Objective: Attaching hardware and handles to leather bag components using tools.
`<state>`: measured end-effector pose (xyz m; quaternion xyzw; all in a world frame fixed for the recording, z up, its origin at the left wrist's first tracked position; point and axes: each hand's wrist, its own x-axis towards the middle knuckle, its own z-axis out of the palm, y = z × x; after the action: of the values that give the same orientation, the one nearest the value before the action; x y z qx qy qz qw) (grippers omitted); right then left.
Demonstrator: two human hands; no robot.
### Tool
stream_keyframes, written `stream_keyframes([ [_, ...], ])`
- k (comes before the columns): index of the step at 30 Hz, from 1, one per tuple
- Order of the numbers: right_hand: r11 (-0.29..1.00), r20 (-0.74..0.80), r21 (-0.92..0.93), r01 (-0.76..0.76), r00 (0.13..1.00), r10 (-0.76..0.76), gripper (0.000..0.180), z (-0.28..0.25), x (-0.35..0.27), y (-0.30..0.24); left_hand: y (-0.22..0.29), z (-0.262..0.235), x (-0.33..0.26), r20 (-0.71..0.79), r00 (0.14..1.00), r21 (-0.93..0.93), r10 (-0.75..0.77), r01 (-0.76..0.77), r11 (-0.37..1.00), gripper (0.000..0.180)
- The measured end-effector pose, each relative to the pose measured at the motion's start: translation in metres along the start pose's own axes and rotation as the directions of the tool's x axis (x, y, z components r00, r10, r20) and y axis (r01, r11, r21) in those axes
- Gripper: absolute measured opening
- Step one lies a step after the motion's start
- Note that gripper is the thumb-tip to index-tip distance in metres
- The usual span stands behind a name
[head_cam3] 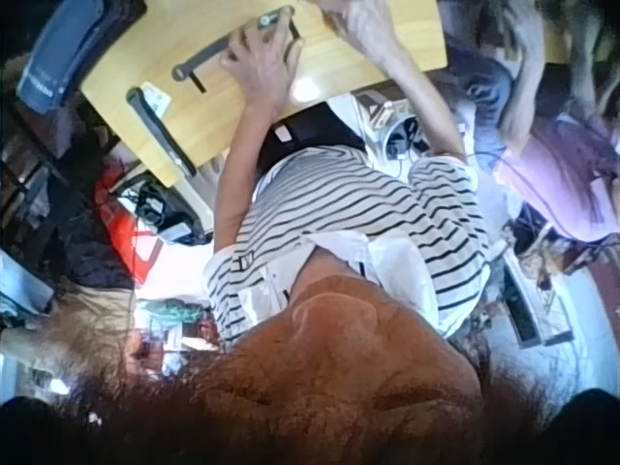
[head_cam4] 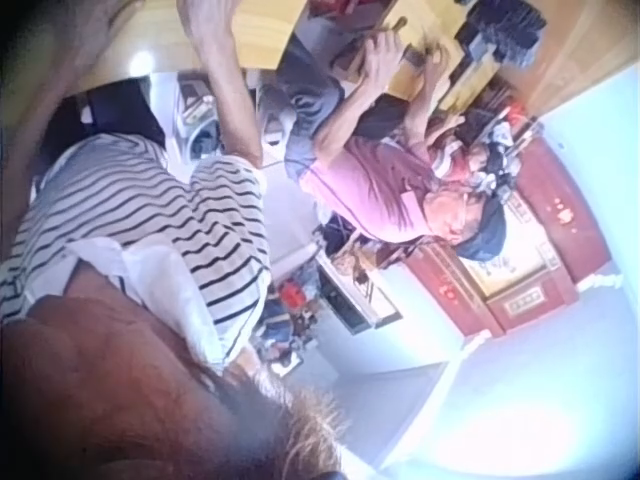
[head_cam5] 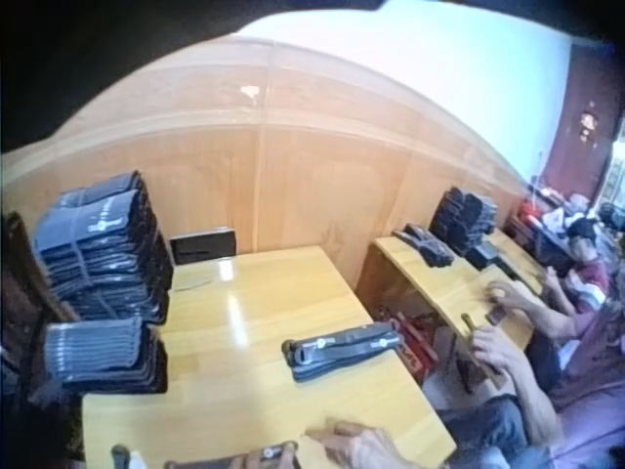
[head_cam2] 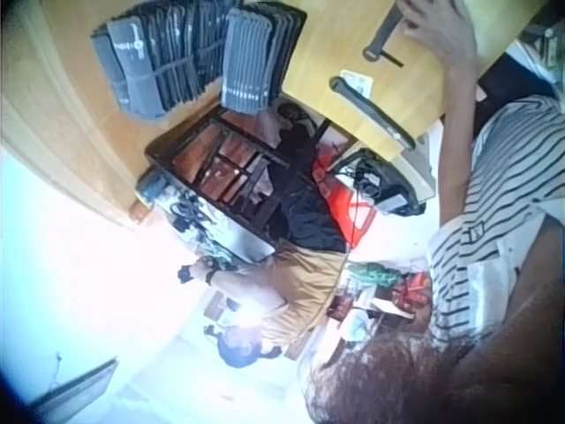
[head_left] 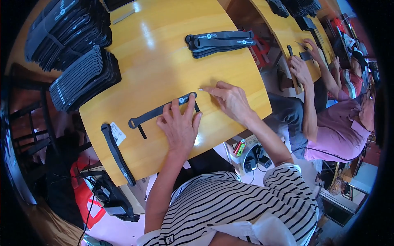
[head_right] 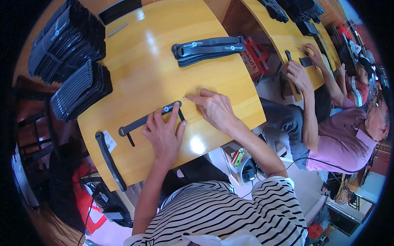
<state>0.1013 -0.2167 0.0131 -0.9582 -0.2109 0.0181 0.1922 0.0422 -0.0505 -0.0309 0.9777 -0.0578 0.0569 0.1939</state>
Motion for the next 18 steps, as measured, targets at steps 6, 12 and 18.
stream_keyframes([
  [6,0.986,-0.107,0.018,-0.167,0.980,0.168,0.033,0.016,-0.016,-0.019,0.001,0.003,0.000,-0.023,1.000,0.006,0.015,-0.015,1.000,0.049],
  [12,0.966,-0.178,-0.103,-0.238,0.960,0.218,0.036,0.022,-0.023,-0.034,0.003,-0.003,0.000,0.008,1.000,-0.021,0.004,-0.004,1.000,0.048],
  [18,0.952,-0.188,-0.193,-0.237,0.961,0.201,0.037,0.030,-0.021,-0.036,0.003,0.000,0.000,-0.024,1.000,-0.031,-0.006,0.005,1.000,0.049],
])
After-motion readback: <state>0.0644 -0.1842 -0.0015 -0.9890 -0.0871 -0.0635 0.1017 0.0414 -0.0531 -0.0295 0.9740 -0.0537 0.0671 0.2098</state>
